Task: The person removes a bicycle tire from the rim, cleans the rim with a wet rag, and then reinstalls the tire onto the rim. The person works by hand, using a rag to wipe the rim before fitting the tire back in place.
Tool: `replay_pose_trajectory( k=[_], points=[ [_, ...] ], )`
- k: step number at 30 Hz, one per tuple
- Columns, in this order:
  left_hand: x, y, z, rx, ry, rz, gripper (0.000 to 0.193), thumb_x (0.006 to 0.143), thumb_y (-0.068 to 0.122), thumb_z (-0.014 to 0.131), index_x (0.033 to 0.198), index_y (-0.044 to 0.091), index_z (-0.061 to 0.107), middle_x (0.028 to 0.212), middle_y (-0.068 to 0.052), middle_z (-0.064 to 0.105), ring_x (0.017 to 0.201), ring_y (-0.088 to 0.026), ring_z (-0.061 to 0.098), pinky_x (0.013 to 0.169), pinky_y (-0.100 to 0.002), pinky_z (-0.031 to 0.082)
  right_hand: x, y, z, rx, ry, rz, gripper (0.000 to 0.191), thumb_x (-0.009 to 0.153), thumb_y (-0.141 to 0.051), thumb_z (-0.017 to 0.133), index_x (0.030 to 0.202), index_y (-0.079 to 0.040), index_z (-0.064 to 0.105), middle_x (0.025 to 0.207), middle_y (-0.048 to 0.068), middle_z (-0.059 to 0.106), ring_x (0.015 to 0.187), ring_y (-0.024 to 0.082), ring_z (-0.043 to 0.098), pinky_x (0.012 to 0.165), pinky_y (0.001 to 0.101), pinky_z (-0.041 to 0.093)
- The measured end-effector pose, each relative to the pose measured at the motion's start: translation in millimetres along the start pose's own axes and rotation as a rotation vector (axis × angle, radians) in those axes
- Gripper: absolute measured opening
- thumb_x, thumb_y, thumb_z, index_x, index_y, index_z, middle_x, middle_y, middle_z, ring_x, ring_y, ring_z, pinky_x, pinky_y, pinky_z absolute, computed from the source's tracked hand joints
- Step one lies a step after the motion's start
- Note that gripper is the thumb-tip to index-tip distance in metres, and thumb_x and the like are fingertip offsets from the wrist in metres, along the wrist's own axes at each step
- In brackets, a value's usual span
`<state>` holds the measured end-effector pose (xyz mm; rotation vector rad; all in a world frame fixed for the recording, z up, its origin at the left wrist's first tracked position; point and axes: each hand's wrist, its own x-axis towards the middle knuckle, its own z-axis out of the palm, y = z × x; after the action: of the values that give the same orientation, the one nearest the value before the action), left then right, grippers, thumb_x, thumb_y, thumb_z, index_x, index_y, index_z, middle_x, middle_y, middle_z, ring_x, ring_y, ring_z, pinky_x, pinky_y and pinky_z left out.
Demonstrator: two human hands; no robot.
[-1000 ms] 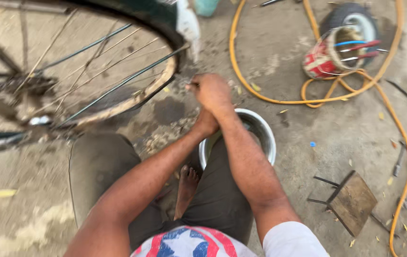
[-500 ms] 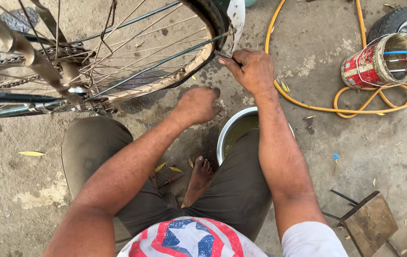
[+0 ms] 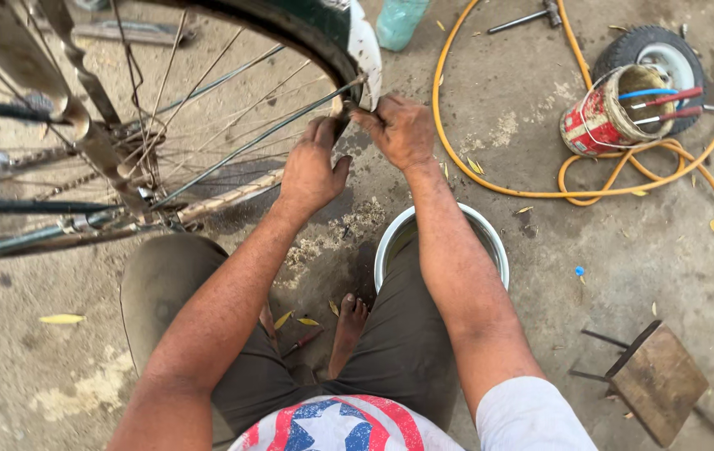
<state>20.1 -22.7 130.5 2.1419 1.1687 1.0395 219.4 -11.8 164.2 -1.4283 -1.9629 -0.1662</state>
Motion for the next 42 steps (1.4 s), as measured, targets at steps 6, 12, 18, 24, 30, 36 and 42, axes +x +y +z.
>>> replay_pose_trajectory(
  k=[6,12,18,24,30,36,42],
  points=[
    [7.1,-3.9,2.6,-0.121,0.024,-0.044,0.05,0.082,0.005,0.071,0.128,-0.004,0.054,0.117,-0.027,0.062,0.107,-0.046,0.065,0.093,-0.051,0.054,-10.2,-14.7,4.1,0.078,-0.01,0.103,0.04,0.097,-0.045,0.075,0.087,-0.007,0.073,0.075,0.011,0.066,0.067,0.032,0.066,0.059,0.0458,0.048],
    [10.6,-6.2,-3.2,-0.187,-0.05,-0.053,0.049,0.083,0.001,0.061,0.132,-0.003,0.055,0.116,-0.027,0.065,0.107,-0.045,0.066,0.096,-0.051,0.054,-36.1,-34.8,-3.9,0.268,-0.215,0.371,0.035,0.101,-0.029,0.071,0.085,0.001,0.066,0.073,0.015,0.063,0.064,0.032,0.064,0.06,0.0439,0.049],
    [5.8,-8.6,-28.7,-0.261,-0.021,0.114,0.053,0.089,0.007,0.065,0.14,-0.005,0.053,0.126,-0.027,0.067,0.119,-0.045,0.065,0.103,-0.051,0.051,-45.0,-55.3,17.8,0.709,-0.449,0.704,0.017,0.096,-0.014,0.059,0.096,-0.001,0.071,0.082,0.008,0.075,0.073,0.019,0.074,0.062,0.0356,0.06],
    [-28.4,1.0,-61.6,-0.002,0.03,-0.075,0.045,0.093,0.016,0.071,0.131,-0.002,0.057,0.12,-0.024,0.069,0.109,-0.044,0.066,0.092,-0.051,0.053,-26.5,-80.7,62.1,1.275,-0.312,0.997,0.023,0.102,-0.019,0.058,0.1,-0.001,0.07,0.089,0.011,0.077,0.076,0.02,0.077,0.069,0.0353,0.066],
    [-52.2,-27.0,-77.7,0.245,-0.277,-0.475,0.044,0.098,0.044,0.071,0.108,0.003,0.057,0.094,-0.019,0.07,0.082,-0.036,0.072,0.07,-0.049,0.056,-12.3,-99.4,83.6,1.252,-0.301,0.956,0.024,0.102,-0.025,0.063,0.093,-0.005,0.069,0.087,0.012,0.076,0.072,0.019,0.076,0.064,0.036,0.063],
    [-55.4,-48.2,-73.8,0.016,0.051,-0.269,0.04,0.1,0.042,0.078,0.1,0.005,0.063,0.086,-0.013,0.075,0.084,-0.027,0.075,0.072,-0.042,0.061,-3.6,-93.4,72.8,1.552,-0.191,0.876,0.024,0.103,-0.025,0.061,0.097,-0.003,0.068,0.092,0.016,0.077,0.082,0.025,0.079,0.072,0.0409,0.067],
    [-42.4,-36.3,-84.3,-0.109,0.068,-0.417,0.043,0.083,0.029,0.092,0.099,0.002,0.063,0.086,-0.01,0.077,0.084,-0.017,0.077,0.069,-0.032,0.061,-14.6,-87.0,62.1,1.764,-0.211,0.79,0.027,0.106,-0.03,0.062,0.103,-0.004,0.069,0.104,0.016,0.077,0.099,0.027,0.077,0.083,0.0437,0.066]
  ],
)
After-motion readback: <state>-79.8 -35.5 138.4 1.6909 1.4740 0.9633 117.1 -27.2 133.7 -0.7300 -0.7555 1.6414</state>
